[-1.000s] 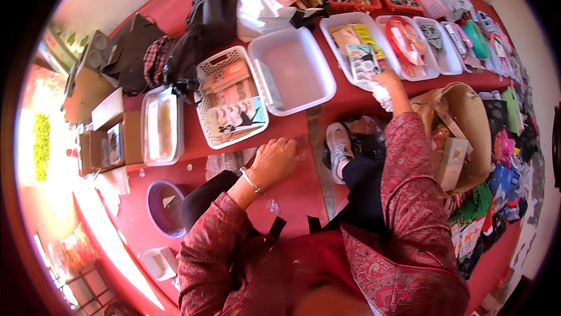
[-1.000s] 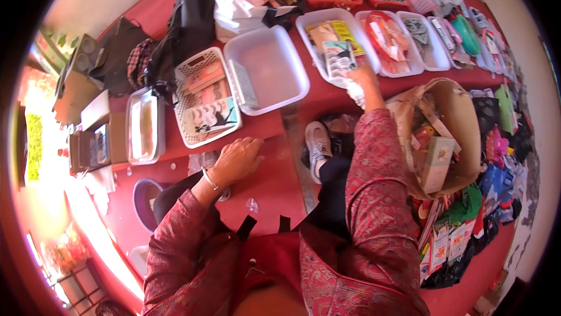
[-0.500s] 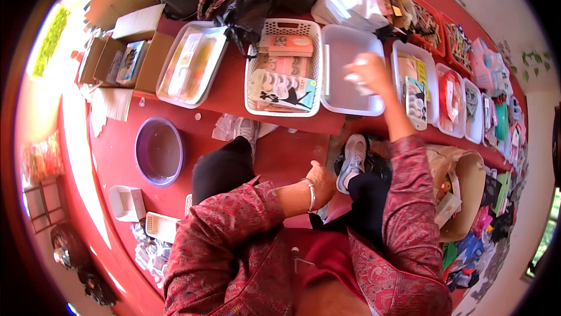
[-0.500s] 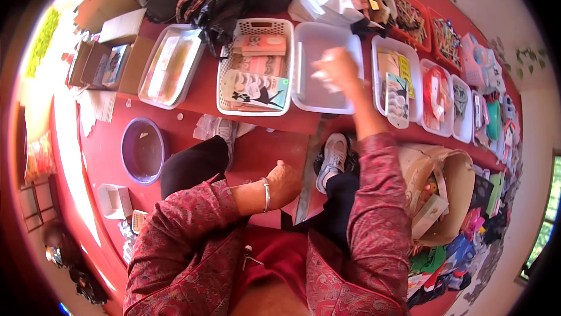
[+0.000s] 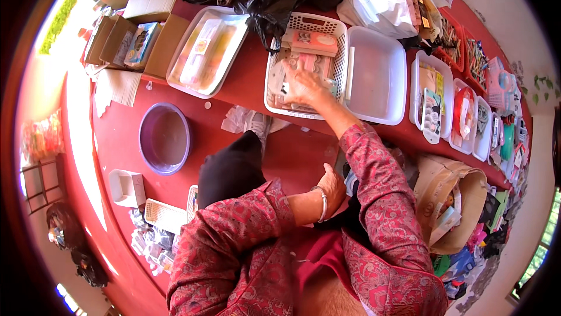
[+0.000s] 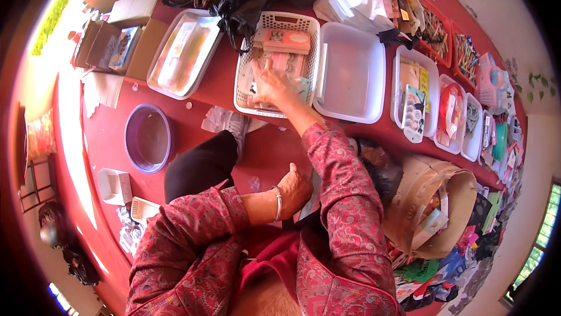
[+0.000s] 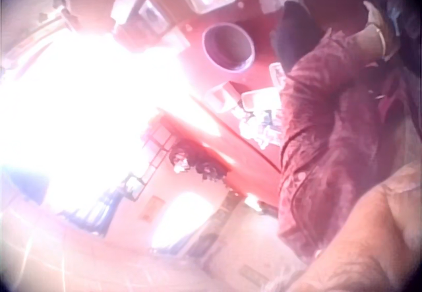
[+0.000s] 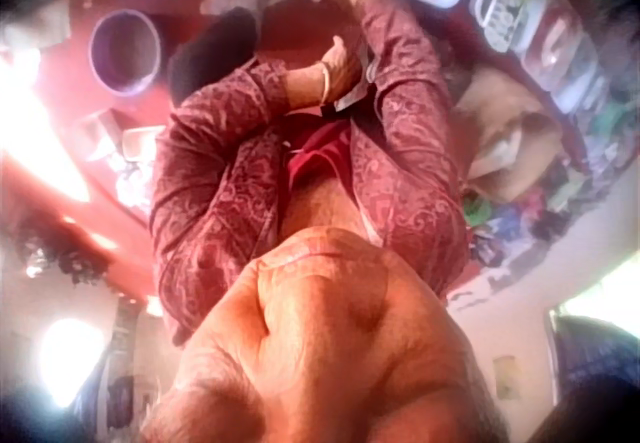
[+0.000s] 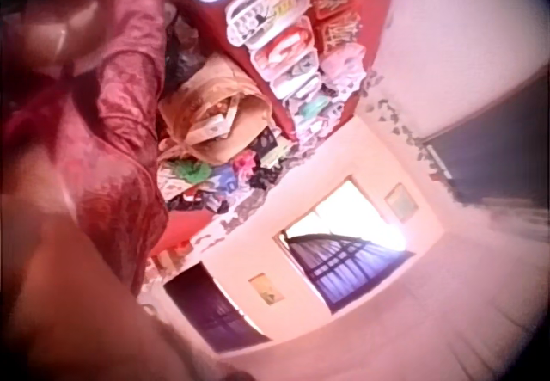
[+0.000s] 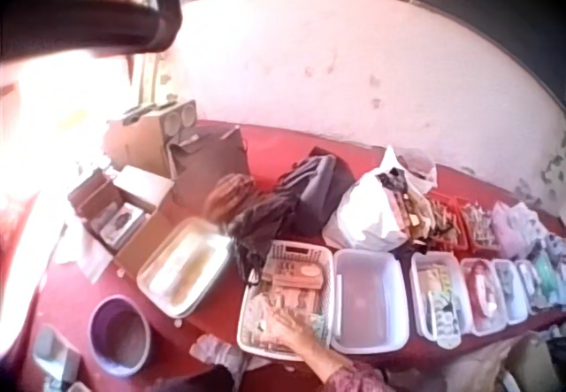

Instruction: The person sits on the floor and organizes small packaged items, such as cosmetic pads and wipes, into white plastic baskets. They pick up items from a pile, wipe them with a cloth, and place them into the baskets.

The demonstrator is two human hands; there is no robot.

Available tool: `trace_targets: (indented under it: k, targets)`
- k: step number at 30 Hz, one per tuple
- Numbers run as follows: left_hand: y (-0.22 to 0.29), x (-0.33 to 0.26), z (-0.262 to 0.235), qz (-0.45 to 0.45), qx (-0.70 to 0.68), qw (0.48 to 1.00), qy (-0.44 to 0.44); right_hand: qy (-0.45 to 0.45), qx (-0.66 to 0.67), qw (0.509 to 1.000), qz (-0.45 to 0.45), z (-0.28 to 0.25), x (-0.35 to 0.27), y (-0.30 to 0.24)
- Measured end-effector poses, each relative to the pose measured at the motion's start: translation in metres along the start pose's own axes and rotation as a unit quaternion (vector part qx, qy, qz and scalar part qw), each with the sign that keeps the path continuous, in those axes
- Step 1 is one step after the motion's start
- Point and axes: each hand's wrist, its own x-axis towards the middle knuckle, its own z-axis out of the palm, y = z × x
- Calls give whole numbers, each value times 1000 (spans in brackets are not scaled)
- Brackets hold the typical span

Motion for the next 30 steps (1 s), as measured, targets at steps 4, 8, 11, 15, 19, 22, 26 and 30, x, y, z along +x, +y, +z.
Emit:
trace_targets:
  k: [4,8,11,15,19,22,26,30]
  targets:
    - [3,7,10,-25,7,1000,9,167,127,966,-150,-38,9,18]
    - [-3,3,5,-11,2,1000,-1,20,682,730,-38,-72,-21,36]
    - [0,8,8,-18,-3,1000,1,64,748,657,72,-31,-21,61]
    - [0,9,7,-20,7,1000,13,43,706,680,193,-3,-29,68]
    - [-2,10,11,-30,0,1000,11,-53,622,739,253,-45,-45,57]
    - [-4,9,4,-50,-29,998,-17,-76,644,720,248,-47,-59,65]
    - [-19,9,-2,-121,-100,984,-82,-20,772,574,272,-21,-66,58]
    - [-23,8,13,-146,-37,985,-85,-50,789,542,286,24,-53,61]
